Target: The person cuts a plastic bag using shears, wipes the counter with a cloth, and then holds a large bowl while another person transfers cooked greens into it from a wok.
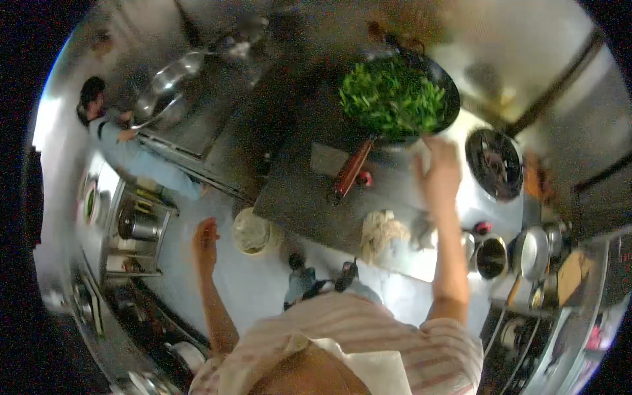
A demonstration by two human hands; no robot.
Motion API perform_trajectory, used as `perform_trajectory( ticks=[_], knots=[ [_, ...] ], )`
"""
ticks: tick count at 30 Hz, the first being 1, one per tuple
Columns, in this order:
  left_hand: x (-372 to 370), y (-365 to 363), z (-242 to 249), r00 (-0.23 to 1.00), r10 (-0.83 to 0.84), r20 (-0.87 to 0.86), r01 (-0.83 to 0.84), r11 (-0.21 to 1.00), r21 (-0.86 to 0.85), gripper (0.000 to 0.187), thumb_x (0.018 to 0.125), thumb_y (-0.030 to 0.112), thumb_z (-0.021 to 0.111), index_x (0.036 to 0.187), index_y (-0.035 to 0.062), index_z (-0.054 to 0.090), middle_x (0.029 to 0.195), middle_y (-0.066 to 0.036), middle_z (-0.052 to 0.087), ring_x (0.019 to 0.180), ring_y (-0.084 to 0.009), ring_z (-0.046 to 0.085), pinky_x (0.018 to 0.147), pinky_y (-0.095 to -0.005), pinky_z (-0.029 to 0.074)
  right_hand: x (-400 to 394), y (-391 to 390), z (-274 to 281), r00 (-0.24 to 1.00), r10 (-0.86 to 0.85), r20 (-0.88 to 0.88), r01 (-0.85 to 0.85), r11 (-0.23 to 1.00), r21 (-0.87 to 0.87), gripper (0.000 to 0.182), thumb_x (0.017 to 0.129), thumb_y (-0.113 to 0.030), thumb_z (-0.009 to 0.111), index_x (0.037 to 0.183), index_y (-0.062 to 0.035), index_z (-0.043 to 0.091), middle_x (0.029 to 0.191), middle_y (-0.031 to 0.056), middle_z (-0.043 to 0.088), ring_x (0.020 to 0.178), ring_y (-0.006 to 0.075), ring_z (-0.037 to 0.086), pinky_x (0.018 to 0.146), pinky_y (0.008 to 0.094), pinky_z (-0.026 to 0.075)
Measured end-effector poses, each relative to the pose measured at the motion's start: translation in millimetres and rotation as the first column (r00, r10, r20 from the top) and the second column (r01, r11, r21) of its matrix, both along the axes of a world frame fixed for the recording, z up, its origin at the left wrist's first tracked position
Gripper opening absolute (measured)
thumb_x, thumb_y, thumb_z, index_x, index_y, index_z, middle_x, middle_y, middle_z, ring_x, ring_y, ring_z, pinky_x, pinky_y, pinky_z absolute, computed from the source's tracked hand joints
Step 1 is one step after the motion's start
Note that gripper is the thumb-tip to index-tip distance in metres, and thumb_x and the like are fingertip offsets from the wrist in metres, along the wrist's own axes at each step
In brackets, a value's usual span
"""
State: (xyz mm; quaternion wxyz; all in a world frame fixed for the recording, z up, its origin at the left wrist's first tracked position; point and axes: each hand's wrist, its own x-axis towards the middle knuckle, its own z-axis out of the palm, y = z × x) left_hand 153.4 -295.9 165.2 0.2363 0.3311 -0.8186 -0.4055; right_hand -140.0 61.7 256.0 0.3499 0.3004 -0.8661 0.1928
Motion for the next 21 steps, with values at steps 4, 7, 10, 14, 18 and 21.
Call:
perform_trajectory(
  ticks=[4, 7, 10, 14, 18, 21],
  knots=[
    [-37, -26, -45, 0.995, -0.083, 0.048, 0.084, 0.996, -0.017, 0.014, 0.085, 0.013, 0.051, 0.095, 0.0041, 0.057, 0.084, -0.007, 0.057, 0.072, -0.014, 0.053, 0.063, -0.0239, 0.042, -48, 14, -20, 0.813, -0.427, 0.396, 0.169, 0.824, 0.54, 0.046, 0.079, -0.027, 0.053, 0.117, -0.0052, 0.043, 0.091, 0.017, 0.055, 0.078, 0.0356, 0.056, 0.067, 0.0431, 0.045],
    [-72, -27, -52, 0.945, -0.322, -0.051, 0.32, 0.947, -0.04, 0.015, 0.085, 0.014, 0.051, 0.096, 0.0049, 0.057, 0.081, -0.006, 0.057, 0.071, -0.0132, 0.052, 0.064, -0.025, 0.042, -62, 29, -12, 0.752, -0.517, 0.408, 0.159, 0.743, 0.65, 0.043, 0.078, -0.018, 0.051, 0.119, -0.0096, 0.043, 0.085, 0.0177, 0.056, 0.077, 0.0334, 0.057, 0.067, 0.0423, 0.046],
    [-102, -22, -38, 0.874, -0.484, 0.037, 0.482, 0.875, 0.053, 0.016, 0.085, 0.014, 0.051, 0.097, 0.0043, 0.056, 0.08, -0.006, 0.057, 0.071, -0.0123, 0.051, 0.064, -0.0238, 0.041, -43, 57, 39, 0.921, -0.272, 0.28, 0.043, 0.784, 0.619, 0.04, 0.075, -0.009, 0.049, 0.115, -0.0133, 0.047, 0.078, 0.0156, 0.058, 0.074, 0.0307, 0.058, 0.062, 0.0401, 0.048],
    [-140, -8, -37, 0.868, -0.496, -0.015, 0.487, 0.845, 0.22, 0.016, 0.085, 0.013, 0.051, 0.097, 0.004, 0.056, 0.08, -0.007, 0.058, 0.069, -0.0128, 0.051, 0.063, -0.0239, 0.041, -37, 36, 48, 0.842, -0.449, 0.301, 0.09, 0.666, 0.74, 0.031, 0.074, -0.008, 0.05, 0.105, -0.0126, 0.051, 0.074, 0.0133, 0.057, 0.067, 0.0294, 0.058, 0.056, 0.0391, 0.048],
    [-163, 24, -23, 0.873, -0.487, 0.006, 0.472, 0.849, 0.235, 0.017, 0.085, 0.012, 0.05, 0.099, 0.0038, 0.056, 0.084, -0.009, 0.059, 0.07, -0.0123, 0.054, 0.062, -0.0245, 0.043, -110, 22, -4, 0.889, -0.348, 0.297, 0.08, 0.758, 0.648, 0.029, 0.078, -0.013, 0.05, 0.106, -0.0093, 0.05, 0.071, 0.0175, 0.056, 0.068, 0.0327, 0.057, 0.06, 0.0415, 0.047],
    [-163, 50, -27, 0.824, -0.566, -0.011, 0.553, 0.8, 0.233, 0.019, 0.085, 0.014, 0.05, 0.1, 0.0025, 0.056, 0.088, -0.009, 0.06, 0.075, -0.0123, 0.057, 0.064, -0.0249, 0.046, -129, 26, -6, 0.816, -0.348, 0.462, 0.038, 0.83, 0.556, 0.036, 0.079, -0.015, 0.051, 0.114, -0.0104, 0.049, 0.076, 0.0219, 0.058, 0.075, 0.0367, 0.057, 0.067, 0.0451, 0.044]
  ],
)
